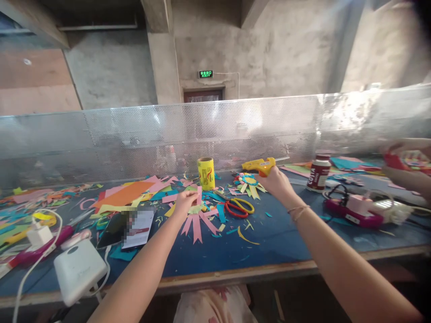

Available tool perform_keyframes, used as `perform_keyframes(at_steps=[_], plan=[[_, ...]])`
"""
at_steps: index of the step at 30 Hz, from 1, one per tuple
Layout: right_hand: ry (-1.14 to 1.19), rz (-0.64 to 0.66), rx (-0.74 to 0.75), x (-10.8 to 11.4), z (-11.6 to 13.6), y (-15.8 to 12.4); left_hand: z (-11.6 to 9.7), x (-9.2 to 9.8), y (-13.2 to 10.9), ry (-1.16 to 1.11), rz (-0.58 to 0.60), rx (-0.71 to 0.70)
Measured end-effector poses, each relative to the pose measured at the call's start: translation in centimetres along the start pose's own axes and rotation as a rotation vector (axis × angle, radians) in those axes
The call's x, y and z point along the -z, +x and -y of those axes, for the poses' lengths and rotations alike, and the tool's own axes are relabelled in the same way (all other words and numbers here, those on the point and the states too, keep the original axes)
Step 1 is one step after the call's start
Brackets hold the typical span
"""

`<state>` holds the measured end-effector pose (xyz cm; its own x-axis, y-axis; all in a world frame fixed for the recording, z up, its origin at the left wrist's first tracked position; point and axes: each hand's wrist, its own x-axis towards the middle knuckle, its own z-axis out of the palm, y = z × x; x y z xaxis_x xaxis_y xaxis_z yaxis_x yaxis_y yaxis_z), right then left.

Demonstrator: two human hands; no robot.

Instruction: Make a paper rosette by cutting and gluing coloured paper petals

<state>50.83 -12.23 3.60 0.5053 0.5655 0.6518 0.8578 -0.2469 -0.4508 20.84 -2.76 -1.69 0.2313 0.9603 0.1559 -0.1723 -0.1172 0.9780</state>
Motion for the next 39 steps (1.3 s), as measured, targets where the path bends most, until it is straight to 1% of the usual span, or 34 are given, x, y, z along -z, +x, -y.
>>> perform_keyframes(at_steps=[1, 3, 6, 8, 11, 13, 15, 21, 24, 28, 32, 39], plan=[[0.014, -0.042, -0.025, -0.3, 1.0, -0.7, 0.0, 0.0, -0.1, 0.016, -0.002, -0.001], [0.057, -0.13, 0.019, -1.2, 2.5, -2.2, 0.0, 0.0, -0.2, 0.038, -0.015, -0.013], [0.069, -0.216, 0.206, -3.0, 3.3, -4.2, 0.1, -0.2, -0.1, 0.02, -0.029, -0.035], [0.032, -0.234, 0.352, -4.1, 3.3, -5.3, 0.3, -0.3, -0.1, -0.011, -0.025, -0.034], [-0.022, -0.213, 0.577, -5.2, 3.1, -6.4, 0.5, -0.5, -0.1, -0.032, -0.007, -0.025], [-0.043, -0.186, 0.67, -5.4, 3.1, -6.9, 0.6, -0.6, -0.2, -0.016, 0.006, -0.04], [-0.062, -0.157, 0.684, -5.4, 3.4, -7.2, 0.6, -0.6, -0.2, 0.013, 0.01, -0.065], [-0.06, 0.006, 0.625, -5.0, 4.0, -7.7, 0.5, -0.7, -0.4, 0.082, -0.027, -0.144], [-0.049, 0.051, 0.636, -5.0, 4.1, -7.7, 0.2, -1.0, -0.6, 0.086, -0.036, -0.144], [-0.08, 0.087, 0.643, -5.1, 4.1, -7.7, -0.2, -1.2, -1.0, 0.072, -0.047, -0.113], [-0.122, 0.123, 0.639, -5.0, 4.2, -7.7, -0.4, -1.2, -1.1, 0.075, -0.032, -0.106], [-0.102, 0.086, 0.644, -5.2, 4.0, -7.6, -0.5, -1.3, -1.1, 0.044, -0.039, -0.095]])
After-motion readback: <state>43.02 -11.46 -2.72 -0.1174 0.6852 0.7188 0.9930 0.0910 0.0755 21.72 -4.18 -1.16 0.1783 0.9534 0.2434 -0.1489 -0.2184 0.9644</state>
